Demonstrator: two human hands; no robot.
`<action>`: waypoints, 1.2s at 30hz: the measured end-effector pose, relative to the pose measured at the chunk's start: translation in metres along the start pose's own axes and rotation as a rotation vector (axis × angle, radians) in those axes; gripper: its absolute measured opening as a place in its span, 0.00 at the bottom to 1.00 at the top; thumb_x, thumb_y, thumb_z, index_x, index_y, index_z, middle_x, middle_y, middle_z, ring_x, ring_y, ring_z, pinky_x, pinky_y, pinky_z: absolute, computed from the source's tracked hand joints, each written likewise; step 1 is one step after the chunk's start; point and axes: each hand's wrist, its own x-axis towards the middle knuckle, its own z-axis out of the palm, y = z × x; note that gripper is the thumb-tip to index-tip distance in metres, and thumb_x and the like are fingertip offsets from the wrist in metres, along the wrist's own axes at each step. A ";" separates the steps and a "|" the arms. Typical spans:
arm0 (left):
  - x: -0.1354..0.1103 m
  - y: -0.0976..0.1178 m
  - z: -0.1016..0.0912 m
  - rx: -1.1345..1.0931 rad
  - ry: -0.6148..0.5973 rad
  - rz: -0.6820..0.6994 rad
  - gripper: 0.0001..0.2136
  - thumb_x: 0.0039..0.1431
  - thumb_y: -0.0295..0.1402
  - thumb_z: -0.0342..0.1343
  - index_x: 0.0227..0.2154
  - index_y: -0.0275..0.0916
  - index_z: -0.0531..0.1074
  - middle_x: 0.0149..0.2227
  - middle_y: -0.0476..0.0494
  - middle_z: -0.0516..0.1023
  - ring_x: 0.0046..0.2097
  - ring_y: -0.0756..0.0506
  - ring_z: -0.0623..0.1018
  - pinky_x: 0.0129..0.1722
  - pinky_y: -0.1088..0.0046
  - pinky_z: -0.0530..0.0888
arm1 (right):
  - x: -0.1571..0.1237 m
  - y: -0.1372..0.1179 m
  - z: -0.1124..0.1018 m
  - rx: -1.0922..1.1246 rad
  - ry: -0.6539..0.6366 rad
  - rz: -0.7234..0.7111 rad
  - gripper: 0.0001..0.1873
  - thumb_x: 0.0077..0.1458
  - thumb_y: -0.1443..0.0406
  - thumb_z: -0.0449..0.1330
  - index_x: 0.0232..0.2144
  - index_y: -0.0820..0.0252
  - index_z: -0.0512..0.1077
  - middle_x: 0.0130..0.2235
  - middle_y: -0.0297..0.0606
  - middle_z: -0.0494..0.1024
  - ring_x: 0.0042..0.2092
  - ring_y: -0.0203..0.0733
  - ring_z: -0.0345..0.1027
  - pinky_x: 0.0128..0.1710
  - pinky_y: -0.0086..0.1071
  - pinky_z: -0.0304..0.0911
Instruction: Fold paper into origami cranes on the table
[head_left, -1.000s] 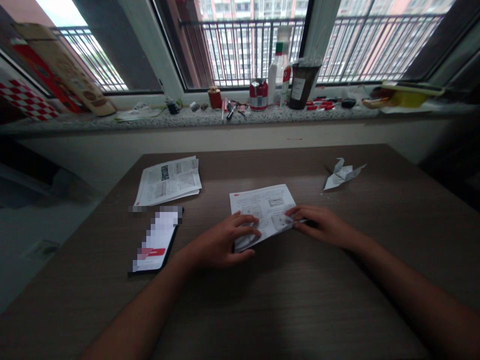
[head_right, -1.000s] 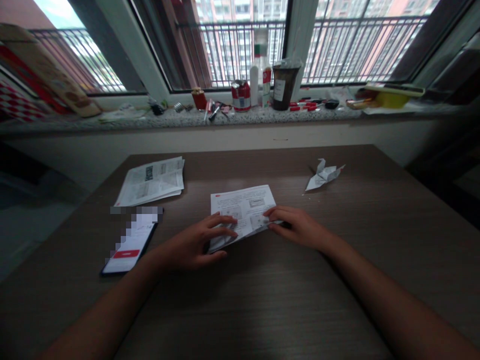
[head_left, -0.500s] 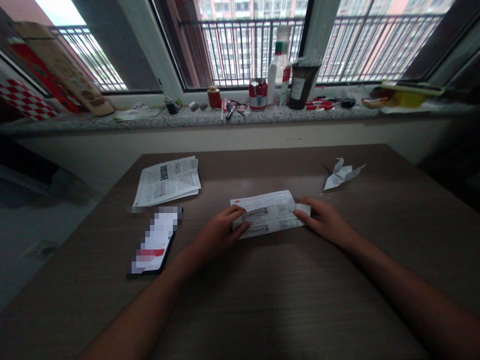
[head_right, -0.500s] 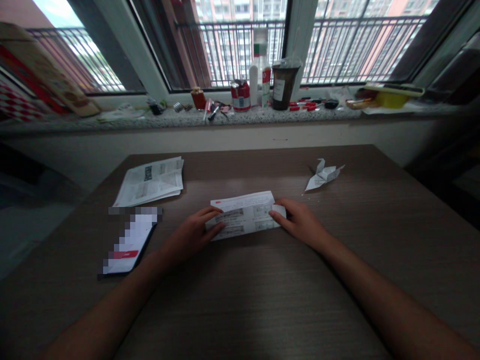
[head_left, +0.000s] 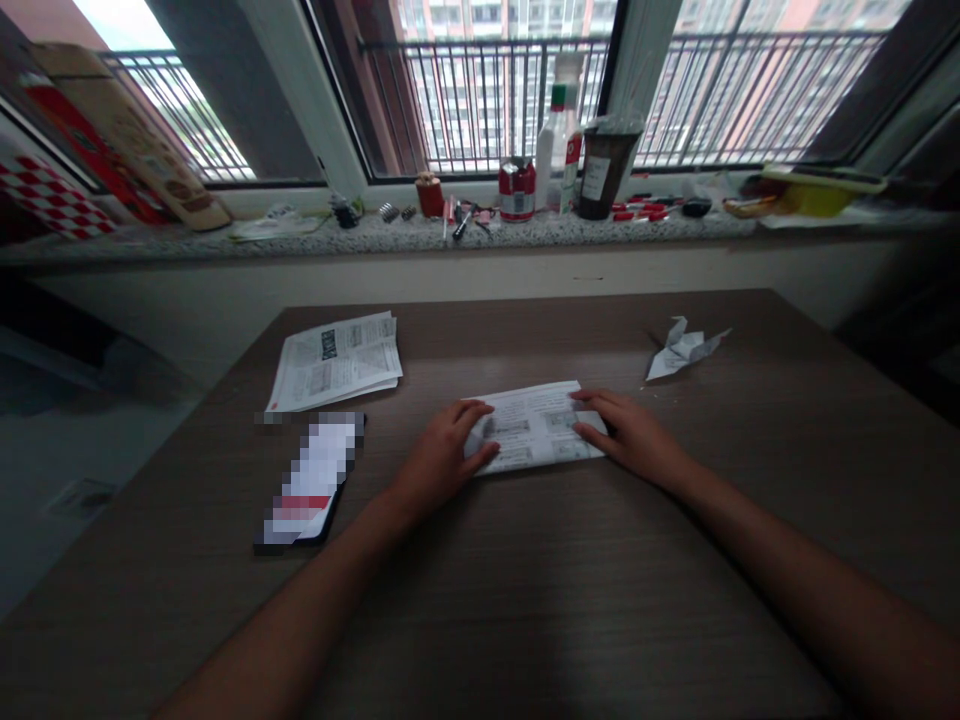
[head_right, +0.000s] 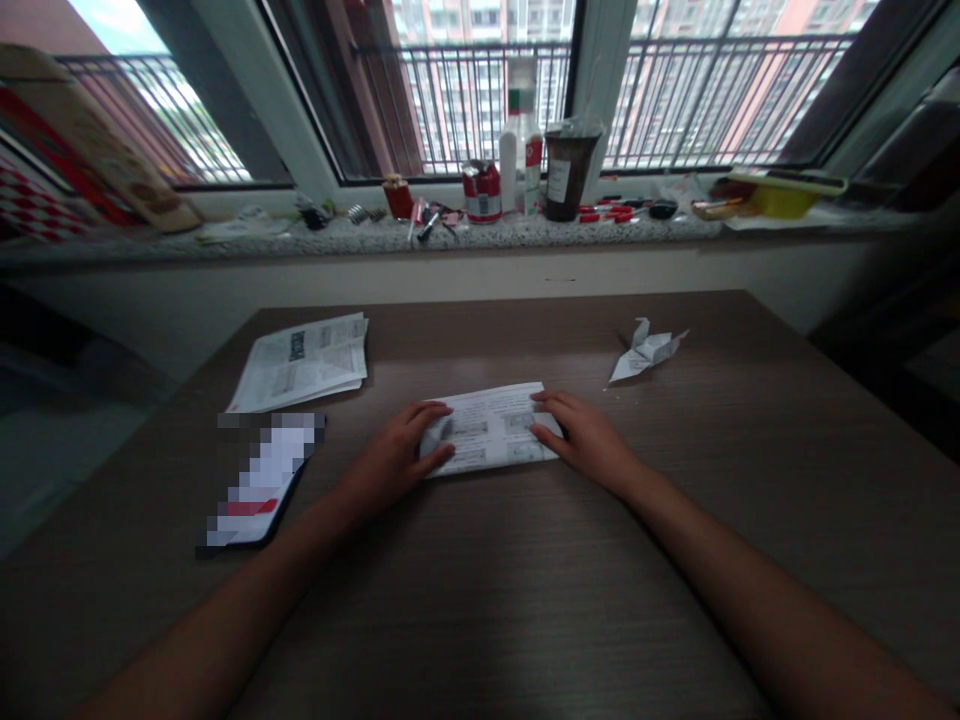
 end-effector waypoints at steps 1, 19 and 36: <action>0.000 0.000 0.000 -0.001 -0.007 0.005 0.19 0.67 0.37 0.58 0.59 0.43 0.67 0.61 0.38 0.70 0.61 0.36 0.73 0.62 0.50 0.71 | -0.001 0.001 0.000 -0.004 -0.029 -0.009 0.12 0.68 0.58 0.58 0.49 0.54 0.75 0.60 0.47 0.75 0.60 0.55 0.71 0.59 0.53 0.68; -0.004 0.001 0.002 0.132 -0.100 0.078 0.19 0.71 0.40 0.54 0.61 0.45 0.70 0.66 0.38 0.66 0.66 0.33 0.67 0.67 0.43 0.64 | -0.005 0.011 -0.002 -0.172 -0.080 -0.107 0.18 0.68 0.58 0.59 0.58 0.51 0.74 0.63 0.47 0.73 0.63 0.58 0.67 0.62 0.59 0.63; -0.002 0.007 -0.002 0.072 -0.098 0.077 0.17 0.69 0.39 0.57 0.58 0.45 0.72 0.58 0.40 0.72 0.61 0.35 0.71 0.66 0.46 0.65 | -0.002 0.006 -0.006 -0.116 -0.074 -0.099 0.14 0.66 0.59 0.61 0.52 0.52 0.75 0.54 0.47 0.76 0.55 0.55 0.71 0.56 0.52 0.68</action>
